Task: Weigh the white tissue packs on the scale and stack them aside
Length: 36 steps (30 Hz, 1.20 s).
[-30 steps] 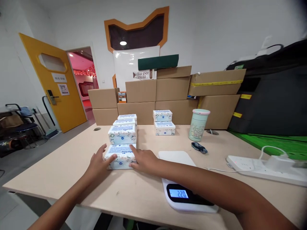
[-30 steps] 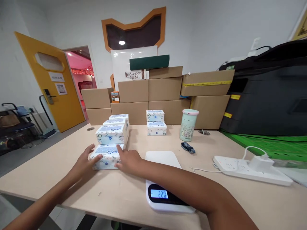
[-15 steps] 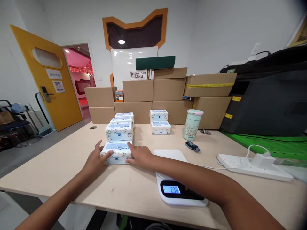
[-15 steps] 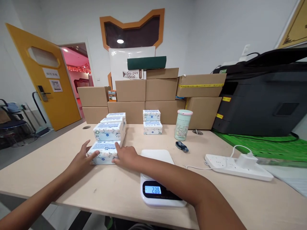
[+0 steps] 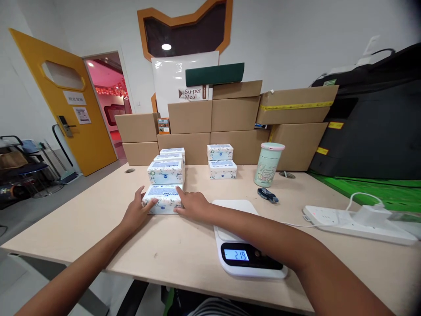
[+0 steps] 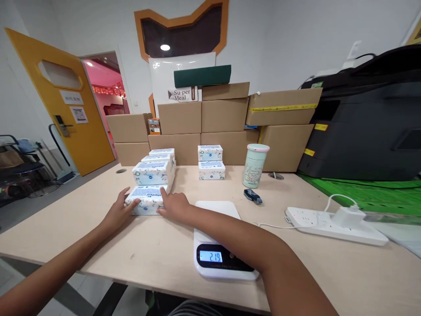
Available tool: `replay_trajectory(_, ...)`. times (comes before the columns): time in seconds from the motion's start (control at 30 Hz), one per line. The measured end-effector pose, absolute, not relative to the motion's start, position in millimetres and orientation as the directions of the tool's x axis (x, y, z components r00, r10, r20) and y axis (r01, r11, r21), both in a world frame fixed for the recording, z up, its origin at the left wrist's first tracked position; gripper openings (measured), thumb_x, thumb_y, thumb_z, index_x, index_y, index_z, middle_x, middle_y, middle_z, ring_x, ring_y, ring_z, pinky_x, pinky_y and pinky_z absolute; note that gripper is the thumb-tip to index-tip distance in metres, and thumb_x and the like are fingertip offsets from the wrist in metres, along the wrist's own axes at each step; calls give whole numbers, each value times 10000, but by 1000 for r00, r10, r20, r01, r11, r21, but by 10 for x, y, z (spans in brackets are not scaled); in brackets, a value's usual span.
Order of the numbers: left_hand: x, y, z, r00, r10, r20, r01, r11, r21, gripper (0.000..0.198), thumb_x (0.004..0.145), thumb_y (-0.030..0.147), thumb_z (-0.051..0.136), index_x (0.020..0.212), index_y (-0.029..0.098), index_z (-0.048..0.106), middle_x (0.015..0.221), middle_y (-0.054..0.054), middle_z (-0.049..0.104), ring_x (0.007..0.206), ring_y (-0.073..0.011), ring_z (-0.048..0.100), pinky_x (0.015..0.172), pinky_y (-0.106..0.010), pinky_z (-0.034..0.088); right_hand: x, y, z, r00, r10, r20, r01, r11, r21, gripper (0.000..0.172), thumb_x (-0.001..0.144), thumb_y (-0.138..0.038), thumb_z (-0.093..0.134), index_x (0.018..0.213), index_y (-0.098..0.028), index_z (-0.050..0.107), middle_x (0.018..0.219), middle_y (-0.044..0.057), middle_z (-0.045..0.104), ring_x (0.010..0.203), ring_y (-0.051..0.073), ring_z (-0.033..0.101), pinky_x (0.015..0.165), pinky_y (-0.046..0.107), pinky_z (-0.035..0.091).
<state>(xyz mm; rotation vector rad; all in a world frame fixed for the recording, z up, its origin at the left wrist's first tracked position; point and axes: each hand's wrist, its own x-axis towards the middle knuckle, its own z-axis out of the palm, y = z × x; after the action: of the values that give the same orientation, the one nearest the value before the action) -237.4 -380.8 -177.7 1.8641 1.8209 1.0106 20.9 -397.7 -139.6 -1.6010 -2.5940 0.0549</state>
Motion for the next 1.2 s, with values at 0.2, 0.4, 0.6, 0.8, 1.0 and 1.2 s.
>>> replay_trajectory(0.2, -2394, -3789, -1791, -8, 962, 274, 753, -174, 635, 1209, 839, 798, 597, 1746, 121, 170, 1682, -256, 542, 1490, -442, 612, 1205, -562, 499, 242, -3970, -1387, -441, 896, 60, 892, 444, -82, 941, 1051, -607, 570, 1778, -130, 213, 1415, 200, 762, 1237, 377, 758, 932, 436, 578)
replay_trajectory(0.4, -2336, -3774, -1780, -29, 963, 267, 824, -128, 553, 1158, 866, 697, 652, 1757, 134, 172, 1675, -242, 558, 1490, -446, 610, 1187, -539, 501, 277, -3883, -1345, -464, 885, 41, 881, 466, -87, 921, 1050, -597, 587, 1763, -126, 244, 1392, 170, 781, 1255, 353, 752, 897, 411, 573)
replay_trajectory(0.6, -2367, -3590, -1777, -4, 982, 190, 812, -107, 574, 1161, 892, 687, 681, 1771, 173, 125, 1663, -216, 583, 1494, -423, 616, 1184, -497, 509, 254, -3664, -1326, -458, 888, 46, 885, 460, -77, 932, 1034, -611, 613, 1751, -120, 276, 1410, 186, 772, 1308, 346, 733, 899, 383, 567)
replay_trajectory(0.8, -2354, -3296, -1804, 14, 982, 188, 751, -134, 647, 1160, 886, 632, 739, 1768, 162, 151, 1673, -204, 576, 1551, -391, 565, 1254, -488, 465, 244, -3411, -1328, -441, 896, 46, 895, 443, -50, 896, 1045, -590, 605, 1750, -150, 268, 1426, 196, 764, 1324, 333, 729, 893, 373, 570)
replay_trajectory(1.0, -2329, -3252, -1854, 29, 977, 213, 680, -176, 712, 1185, 872, 592, 774, 1770, 143, 146, 1769, -212, 439, 1600, -380, 503, 1309, -488, 421, 284, -3225, -1284, -516, 856, 19, 856, 515, 36, 1023, 993, -669, 661, 1758, -118, 264, 1402, 242, 762, 1316, 386, 726, 945, 404, 553)
replay_trajectory(1.2, -2301, -3272, -1888, -6, 968, 252, 576, -203, 792, 1143, 920, 593, 732, 1779, 173, 107, 1784, -232, 393, 1589, -376, 504, 1316, -516, 416, 848, -2940, -1194, -564, 819, 103, 825, 554, 114, 721, 1126, -599, 403, 1738, -221, 371, 1614, 172, 634, 1432, 345, 635, 1138, 431, 472)
